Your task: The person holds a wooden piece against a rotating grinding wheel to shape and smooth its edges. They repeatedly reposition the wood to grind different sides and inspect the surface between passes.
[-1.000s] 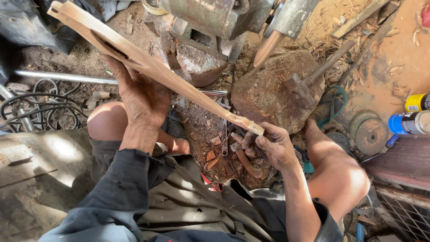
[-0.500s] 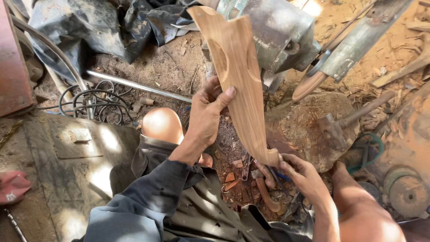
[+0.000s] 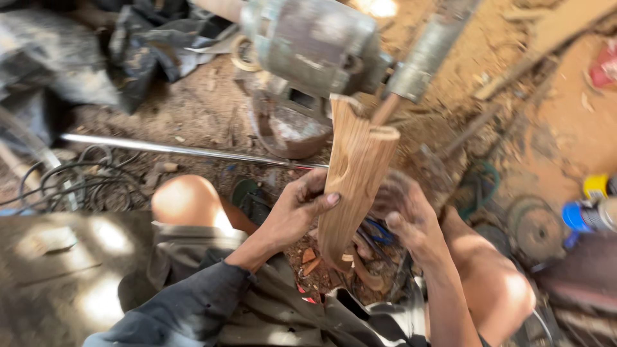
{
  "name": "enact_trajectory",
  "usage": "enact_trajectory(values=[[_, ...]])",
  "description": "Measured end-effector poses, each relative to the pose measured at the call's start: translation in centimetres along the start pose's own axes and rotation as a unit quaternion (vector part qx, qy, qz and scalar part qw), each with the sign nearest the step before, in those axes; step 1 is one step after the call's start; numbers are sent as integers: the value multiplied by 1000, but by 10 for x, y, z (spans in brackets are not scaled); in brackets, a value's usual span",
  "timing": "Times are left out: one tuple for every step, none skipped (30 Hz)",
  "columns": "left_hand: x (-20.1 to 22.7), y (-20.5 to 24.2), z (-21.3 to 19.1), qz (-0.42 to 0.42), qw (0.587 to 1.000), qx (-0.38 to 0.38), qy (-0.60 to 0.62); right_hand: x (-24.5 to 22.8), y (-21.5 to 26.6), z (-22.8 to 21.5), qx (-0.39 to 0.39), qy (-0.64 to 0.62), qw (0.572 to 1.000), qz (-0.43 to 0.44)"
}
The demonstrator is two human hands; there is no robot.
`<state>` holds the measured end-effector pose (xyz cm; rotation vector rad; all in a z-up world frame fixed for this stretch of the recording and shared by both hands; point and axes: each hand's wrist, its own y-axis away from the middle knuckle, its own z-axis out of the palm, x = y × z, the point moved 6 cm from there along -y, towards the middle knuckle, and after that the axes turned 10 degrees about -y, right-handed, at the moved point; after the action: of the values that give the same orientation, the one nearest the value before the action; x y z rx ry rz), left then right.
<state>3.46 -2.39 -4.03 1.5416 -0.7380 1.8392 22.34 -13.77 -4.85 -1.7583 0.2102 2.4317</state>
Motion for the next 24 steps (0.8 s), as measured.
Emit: enact_trajectory(values=[[-9,1,10,-34,999,-22,-4,-5,-3,-1,8,-35,999,-20],[-16,0,19,-64,997,-43,-11,-7,-9,-4,20,-12,999,-26],[-22,-3,25,-95,993,-63,-18,-6,-16,-6,33,12,999,-32],[-28,-6,28,-129,987,-77,-55,-2,-22,-8,42,34,998,-33],[-35,-11,26,-162,978,-91,-93,4,-26,-12,50,13,999,-14],[-40,-19,23,-193,968,-96,-131,12,-33,-15,51,-7,999,6],[-41,-32,20,-182,971,-89,-127,20,-37,-19,52,-28,998,26],[-42,-46,14,-173,974,-80,-125,26,-41,-22,61,-42,997,22],[-44,-59,9,-163,976,-72,-122,33,-46,-26,70,-56,996,19],[-45,-71,6,-151,980,-60,-112,39,-49,-28,78,-70,994,16],[-47,-82,3,-139,984,-49,-101,44,-54,-30,81,-73,994,11],[-49,-91,2,-126,987,-39,-88,47,-58,-33,86,-73,994,6],[-53,-95,0,-131,988,-35,-75,50,-63,-35,90,-74,993,2],[-56,-102,-1,-131,989,-33,-63,53,-69,-37,100,-45,994,18],[-58,-109,-3,-132,989,-31,-51,57,-74,-38,110,-16,993,33],[-63,-113,-8,-145,986,-23,-74,62,-77,-38,120,11,991,52],[-68,-117,-14,-158,982,-14,-98,64,-85,-37,112,4,993,39],[-76,-112,-16,-180,977,-3,-117,67,-85,-36,105,-4,994,37],[-81,-110,-15,-174,982,1,-76,70,-81,-34,99,-13,994,34],[-83,-114,-17,-163,986,9,-38,74,-81,-33,109,-16,993,47],[-83,-114,-19,-152,988,18,1,76,-81,-31,119,-19,991,61],[-82,-119,-23,-156,987,26,2,76,-90,-31,123,-21,990,62],[-81,-123,-24,-159,987,34,3,74,-99,-29,122,-24,991,55],[-82,-120,-23,-171,984,39,8,75,-98,-28,128,-29,990,55]])
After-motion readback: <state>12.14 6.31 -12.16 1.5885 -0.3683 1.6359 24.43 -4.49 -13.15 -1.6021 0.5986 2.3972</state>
